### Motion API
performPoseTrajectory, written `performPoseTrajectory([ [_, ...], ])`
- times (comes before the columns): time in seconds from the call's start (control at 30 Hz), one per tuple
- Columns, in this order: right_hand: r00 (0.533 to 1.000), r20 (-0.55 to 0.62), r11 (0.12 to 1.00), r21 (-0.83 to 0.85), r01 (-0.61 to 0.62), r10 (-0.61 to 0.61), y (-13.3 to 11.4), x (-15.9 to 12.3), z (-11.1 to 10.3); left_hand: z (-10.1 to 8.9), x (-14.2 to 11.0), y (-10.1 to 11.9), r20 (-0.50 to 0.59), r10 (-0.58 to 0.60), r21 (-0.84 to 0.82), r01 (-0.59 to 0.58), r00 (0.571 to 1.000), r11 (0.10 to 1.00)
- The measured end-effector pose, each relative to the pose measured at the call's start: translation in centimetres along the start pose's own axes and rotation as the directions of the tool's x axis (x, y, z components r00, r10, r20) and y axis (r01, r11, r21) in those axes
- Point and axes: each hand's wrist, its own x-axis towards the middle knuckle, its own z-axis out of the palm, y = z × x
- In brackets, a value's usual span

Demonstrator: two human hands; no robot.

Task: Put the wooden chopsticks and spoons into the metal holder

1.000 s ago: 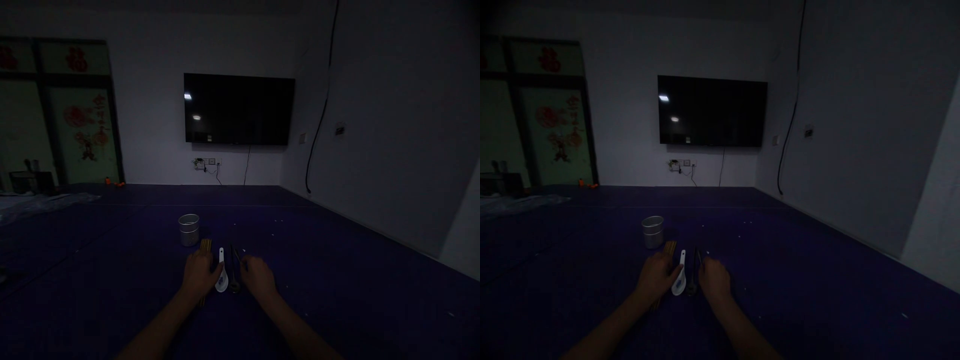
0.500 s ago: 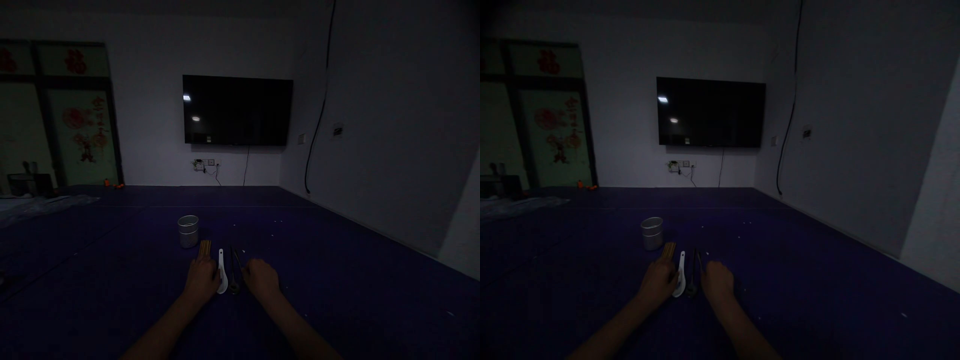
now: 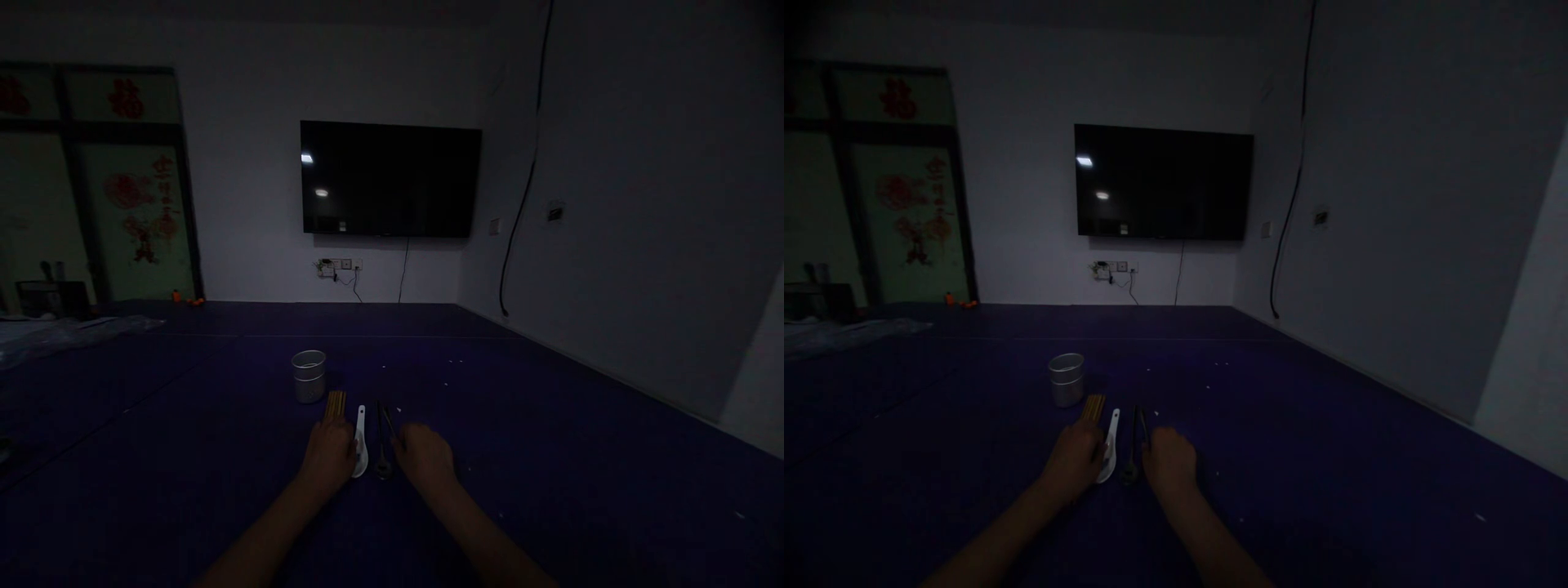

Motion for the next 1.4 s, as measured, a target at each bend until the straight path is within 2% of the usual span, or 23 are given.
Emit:
performPoseTrajectory([
  [0.07,0.999,-0.041,0.999,0.022,0.037,-0.036,-0.1,0.0,-0.1,-0.1,0.1,-0.1,0.011,-0.014,0.011,0.014,1.000,1.000],
  [0.17,0.984,-0.097,0.986,0.057,0.158,-0.152,-0.3,0.0,-0.4,-0.1,0.1,-0.2,0.020,-0.041,0.034,0.040,0.999,0.999],
  [0.33,0.935,-0.043,0.933,0.072,0.353,-0.351,-0.7,-0.4,-0.5,-0.1,0.2,-0.4,0.001,-0.073,0.067,0.073,0.997,0.995],
  [0.5,0.893,-0.014,0.892,0.038,0.450,-0.450,-0.9,-0.5,-0.2,-0.3,0.1,-0.3,0.016,-0.078,0.081,0.077,0.997,0.994],
  [0.7,0.883,0.028,0.883,-0.028,0.469,-0.468,-0.8,-0.5,-0.3,-0.5,0.1,-0.2,0.018,-0.080,0.085,0.078,0.997,0.993],
  [0.97,0.889,0.054,0.890,-0.025,0.456,-0.454,-0.8,-0.6,-0.4,-0.3,0.0,-0.3,-0.007,-0.060,0.062,0.060,0.998,0.996],
  [1.4,0.885,0.004,0.885,0.014,0.465,-0.466,-1.1,-0.2,0.8,-0.2,0.1,-0.4,-0.024,-0.050,0.060,0.051,0.998,0.997],
])
